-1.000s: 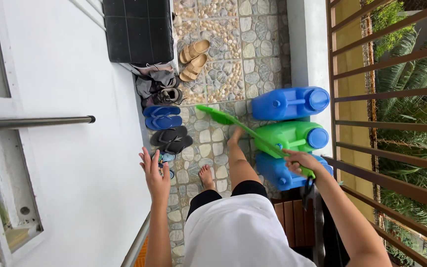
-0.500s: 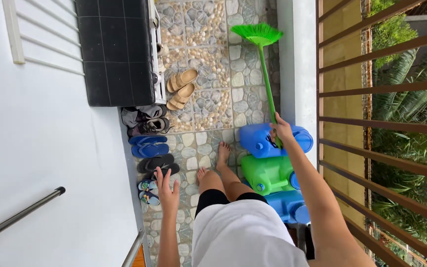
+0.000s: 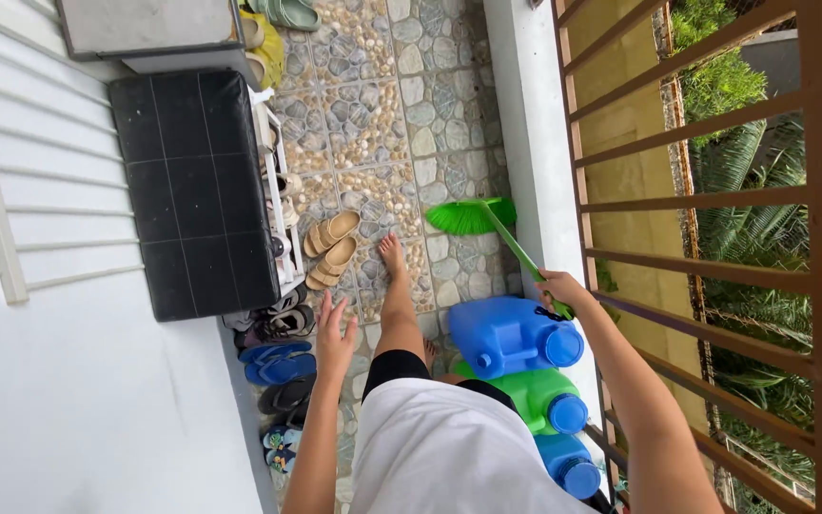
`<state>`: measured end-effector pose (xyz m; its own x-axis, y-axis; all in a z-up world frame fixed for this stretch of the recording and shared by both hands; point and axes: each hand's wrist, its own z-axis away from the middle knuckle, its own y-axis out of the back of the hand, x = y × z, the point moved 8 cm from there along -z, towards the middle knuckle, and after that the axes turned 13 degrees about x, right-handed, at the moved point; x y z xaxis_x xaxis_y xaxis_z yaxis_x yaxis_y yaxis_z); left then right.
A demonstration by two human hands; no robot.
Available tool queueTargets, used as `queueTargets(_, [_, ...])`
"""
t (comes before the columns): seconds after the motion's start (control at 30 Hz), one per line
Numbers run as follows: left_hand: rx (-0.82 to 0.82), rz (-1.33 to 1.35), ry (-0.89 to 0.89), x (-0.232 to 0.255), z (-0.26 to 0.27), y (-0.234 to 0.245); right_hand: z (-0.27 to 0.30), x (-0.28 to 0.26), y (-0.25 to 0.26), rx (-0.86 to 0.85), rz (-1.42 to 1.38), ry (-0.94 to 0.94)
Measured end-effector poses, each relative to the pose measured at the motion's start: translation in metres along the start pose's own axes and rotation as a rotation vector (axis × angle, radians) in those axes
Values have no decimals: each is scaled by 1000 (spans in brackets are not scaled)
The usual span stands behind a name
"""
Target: The recorder is sweeping debris from a tile floor into a dustpan.
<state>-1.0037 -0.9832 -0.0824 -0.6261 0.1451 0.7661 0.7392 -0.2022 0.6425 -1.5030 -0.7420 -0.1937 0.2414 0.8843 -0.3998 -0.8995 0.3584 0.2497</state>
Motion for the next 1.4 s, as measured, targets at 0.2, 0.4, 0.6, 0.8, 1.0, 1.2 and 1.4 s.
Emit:
queueTargets(0.2, [-17,-79,94,-15,-92,-1,-148,-226,-20,84,-196,-71])
queueTargets(0.4, [-103,-124,252,-75,-142,-8,-193,-378,-41,167,-209,-12])
queueTargets(0.6, [-70,-114,356,-96,-174,-22,-44,-367,17,155,-190,61])
queueTargets(0.8, [-238,-203,538,-96,-214,-80,65,-351,128,94,-129,-252])
queueTargets(1.0, [-125,-64,406,-31,-313,-141,-142,-456,90,86,116,-121])
queueTargets(1.2, [-173,-21,546,-9,-354,-210,-320,-583,48,31,-172,-169])
queueTargets(1.4, [-145,-44,565,11,-386,-248,-355,-717,58,68,96,68])
